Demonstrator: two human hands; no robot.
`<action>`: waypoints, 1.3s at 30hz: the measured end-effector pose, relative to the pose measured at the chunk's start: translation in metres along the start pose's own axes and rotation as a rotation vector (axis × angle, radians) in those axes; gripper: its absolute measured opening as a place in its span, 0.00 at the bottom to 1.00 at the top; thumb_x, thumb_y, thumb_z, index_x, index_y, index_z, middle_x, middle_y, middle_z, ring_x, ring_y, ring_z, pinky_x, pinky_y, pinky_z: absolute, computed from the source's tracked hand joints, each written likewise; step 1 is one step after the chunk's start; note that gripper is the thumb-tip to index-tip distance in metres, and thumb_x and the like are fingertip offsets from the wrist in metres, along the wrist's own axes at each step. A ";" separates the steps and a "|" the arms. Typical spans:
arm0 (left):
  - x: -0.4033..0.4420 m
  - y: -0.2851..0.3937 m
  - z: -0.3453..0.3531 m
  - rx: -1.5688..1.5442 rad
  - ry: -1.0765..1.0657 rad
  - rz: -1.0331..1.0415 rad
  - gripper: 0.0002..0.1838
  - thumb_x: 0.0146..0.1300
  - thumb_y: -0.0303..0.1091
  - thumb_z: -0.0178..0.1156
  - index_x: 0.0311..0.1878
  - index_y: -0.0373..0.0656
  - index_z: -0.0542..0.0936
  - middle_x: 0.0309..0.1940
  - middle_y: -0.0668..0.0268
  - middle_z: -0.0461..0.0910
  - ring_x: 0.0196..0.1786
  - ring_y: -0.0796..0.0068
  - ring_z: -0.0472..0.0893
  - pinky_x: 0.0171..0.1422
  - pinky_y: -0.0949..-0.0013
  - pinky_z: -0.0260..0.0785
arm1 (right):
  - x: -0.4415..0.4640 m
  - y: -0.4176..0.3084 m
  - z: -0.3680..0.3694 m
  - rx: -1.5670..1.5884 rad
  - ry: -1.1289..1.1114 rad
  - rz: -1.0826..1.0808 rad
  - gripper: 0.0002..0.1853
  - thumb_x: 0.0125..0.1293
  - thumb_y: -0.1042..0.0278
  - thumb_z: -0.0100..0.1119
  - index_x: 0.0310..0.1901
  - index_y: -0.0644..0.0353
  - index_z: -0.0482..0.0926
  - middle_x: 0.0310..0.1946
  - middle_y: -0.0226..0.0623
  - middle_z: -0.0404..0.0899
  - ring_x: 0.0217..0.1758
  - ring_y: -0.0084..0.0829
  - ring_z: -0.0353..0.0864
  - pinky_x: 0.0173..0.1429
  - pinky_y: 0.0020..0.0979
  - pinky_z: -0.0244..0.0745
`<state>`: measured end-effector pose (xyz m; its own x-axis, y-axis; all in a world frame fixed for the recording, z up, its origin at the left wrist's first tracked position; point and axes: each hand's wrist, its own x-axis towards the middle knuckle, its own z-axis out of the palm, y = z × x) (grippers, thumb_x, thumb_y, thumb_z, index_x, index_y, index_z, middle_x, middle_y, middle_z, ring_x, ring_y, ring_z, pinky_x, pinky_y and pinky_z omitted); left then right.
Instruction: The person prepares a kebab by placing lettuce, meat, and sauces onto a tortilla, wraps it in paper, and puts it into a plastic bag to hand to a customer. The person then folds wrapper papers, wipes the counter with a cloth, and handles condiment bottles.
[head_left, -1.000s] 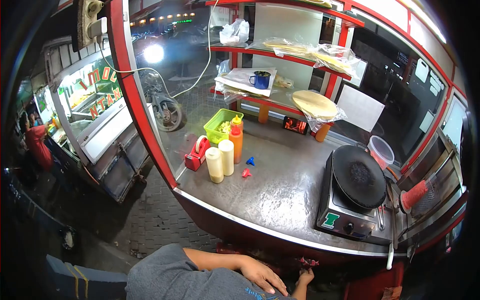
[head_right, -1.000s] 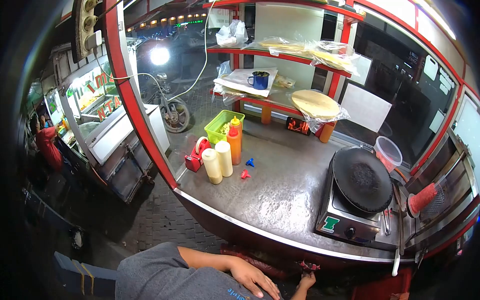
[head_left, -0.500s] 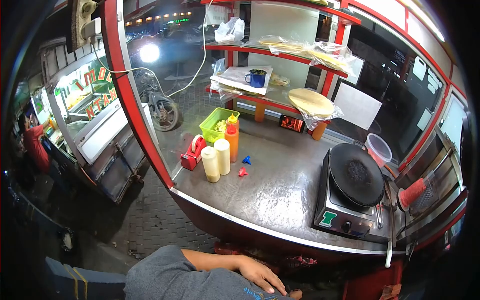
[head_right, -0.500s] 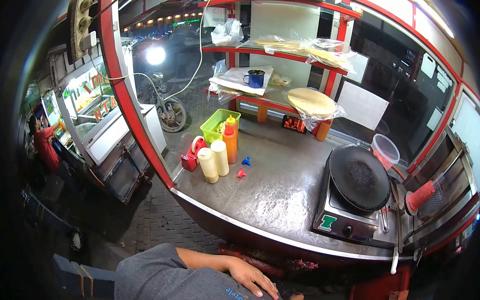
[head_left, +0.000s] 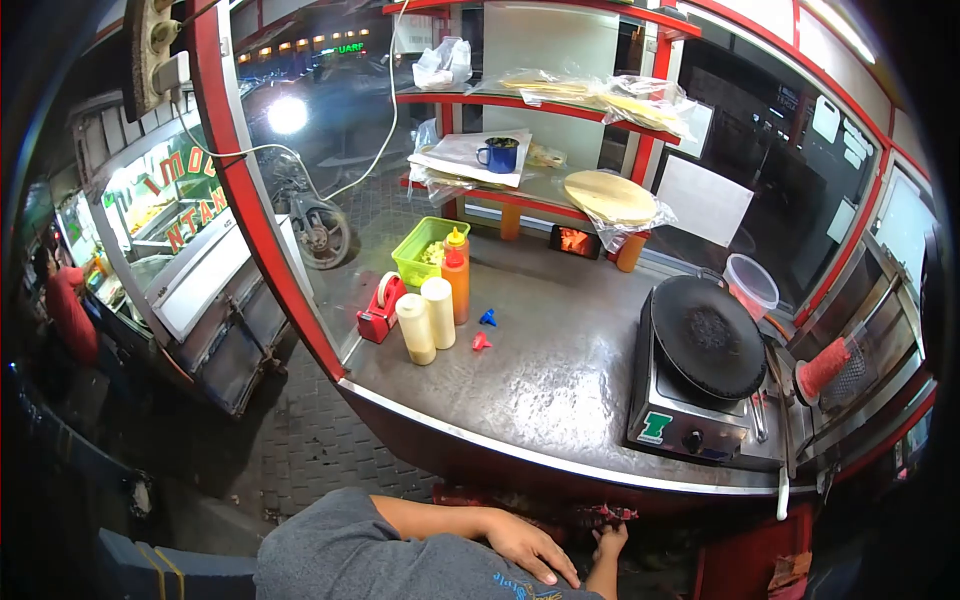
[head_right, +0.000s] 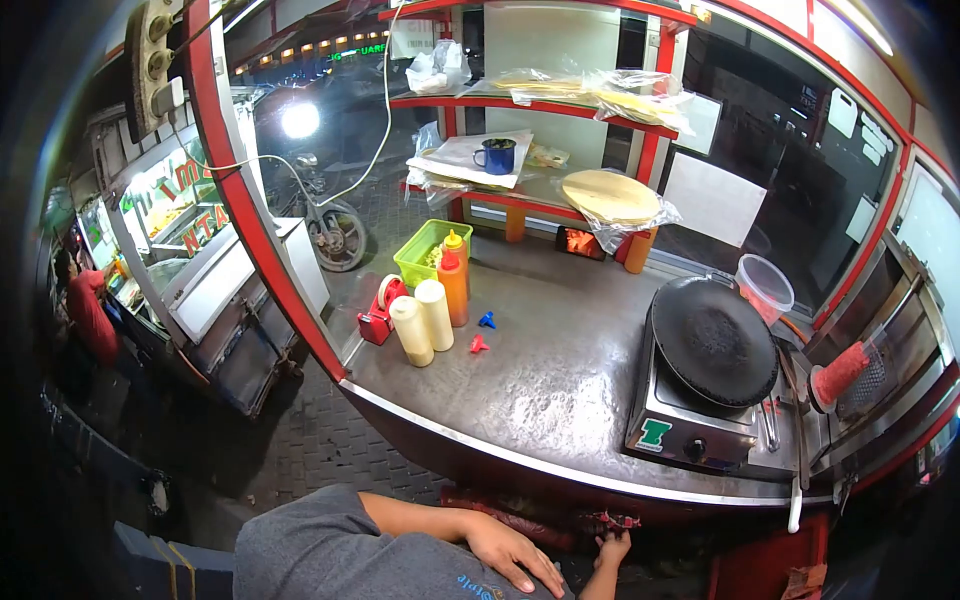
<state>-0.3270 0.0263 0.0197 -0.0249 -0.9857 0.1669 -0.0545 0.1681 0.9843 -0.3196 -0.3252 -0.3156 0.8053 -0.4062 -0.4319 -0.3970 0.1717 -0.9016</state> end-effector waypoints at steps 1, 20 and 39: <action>-0.001 0.002 0.000 0.001 0.006 0.000 0.29 0.83 0.50 0.50 0.77 0.41 0.72 0.77 0.48 0.68 0.81 0.51 0.65 0.84 0.55 0.54 | -0.003 0.000 0.005 -0.021 0.034 -0.002 0.25 0.69 0.85 0.52 0.65 0.52 0.76 0.52 0.32 0.82 0.49 0.31 0.84 0.43 0.36 0.85; -0.008 -0.003 -0.001 -0.041 0.082 -0.024 0.27 0.83 0.47 0.51 0.75 0.42 0.74 0.76 0.53 0.71 0.79 0.56 0.68 0.81 0.59 0.57 | 0.001 0.133 -0.091 -1.130 0.043 0.119 0.07 0.55 0.82 0.70 0.36 0.64 0.89 0.35 0.43 0.90 0.35 0.35 0.89 0.44 0.36 0.85; -0.002 -0.004 0.003 -0.045 0.067 -0.039 0.27 0.83 0.47 0.51 0.75 0.41 0.74 0.76 0.53 0.70 0.79 0.56 0.67 0.82 0.59 0.57 | 0.007 0.132 -0.095 -1.108 0.121 0.155 0.17 0.44 0.77 0.80 0.40 0.60 0.91 0.37 0.44 0.91 0.40 0.37 0.91 0.50 0.36 0.85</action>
<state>-0.3295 0.0274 0.0158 0.0434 -0.9905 0.1302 -0.0095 0.1299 0.9915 -0.4081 -0.3912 -0.4359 0.6892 -0.5444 -0.4782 -0.7098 -0.6400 -0.2943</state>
